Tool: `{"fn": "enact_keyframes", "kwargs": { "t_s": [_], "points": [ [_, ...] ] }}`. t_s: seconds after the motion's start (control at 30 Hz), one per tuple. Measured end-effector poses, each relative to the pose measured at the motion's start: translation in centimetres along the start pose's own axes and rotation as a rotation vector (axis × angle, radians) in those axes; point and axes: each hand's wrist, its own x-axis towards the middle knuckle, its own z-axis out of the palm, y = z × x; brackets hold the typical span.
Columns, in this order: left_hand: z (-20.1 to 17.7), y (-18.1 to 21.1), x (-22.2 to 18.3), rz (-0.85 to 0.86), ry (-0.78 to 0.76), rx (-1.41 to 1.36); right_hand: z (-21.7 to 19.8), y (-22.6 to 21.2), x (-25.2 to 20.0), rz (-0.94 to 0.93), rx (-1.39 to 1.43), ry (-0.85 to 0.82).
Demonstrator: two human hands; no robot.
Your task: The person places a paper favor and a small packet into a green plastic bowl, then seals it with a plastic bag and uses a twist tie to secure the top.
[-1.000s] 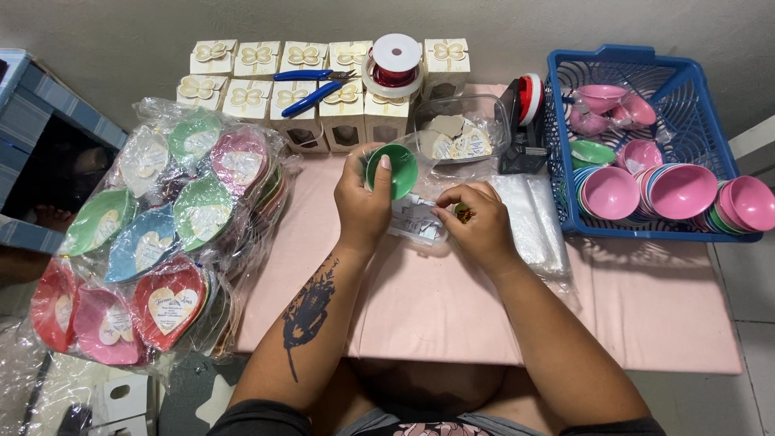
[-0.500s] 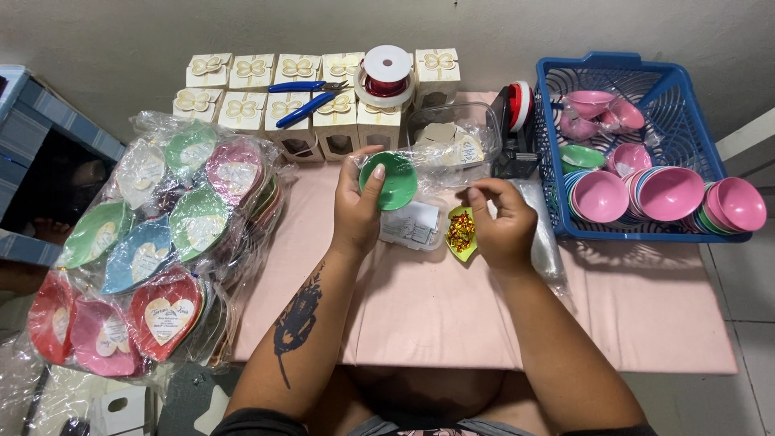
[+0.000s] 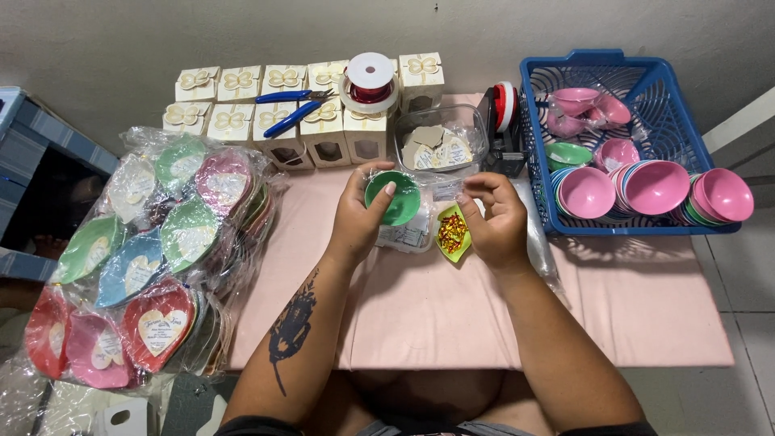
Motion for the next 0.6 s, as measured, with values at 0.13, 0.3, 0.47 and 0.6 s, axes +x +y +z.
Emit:
{"fn": "enact_keyframes", "kwargs": {
  "t_s": [0.13, 0.3, 0.47, 0.6],
  "points": [
    [0.6, 0.3, -0.3, 0.000, 0.024, 0.117, -0.4, 0.2, -0.2, 0.280, 0.154, -0.085],
    [0.9, 0.6, -0.7, -0.017, 0.049, 0.168, 0.2, -0.1, -0.1, 0.415, 0.268, -0.111],
    [1.3, 1.2, -0.9, -0.033, 0.065, 0.246, 1.4, -3.5, 0.1, 0.467, 0.424, -0.088],
    [1.3, 1.0, -1.1, 0.005, 0.050, 0.283, 1.6, -3.4, -0.1, 0.403, 0.383, -0.137]
  ]
}}
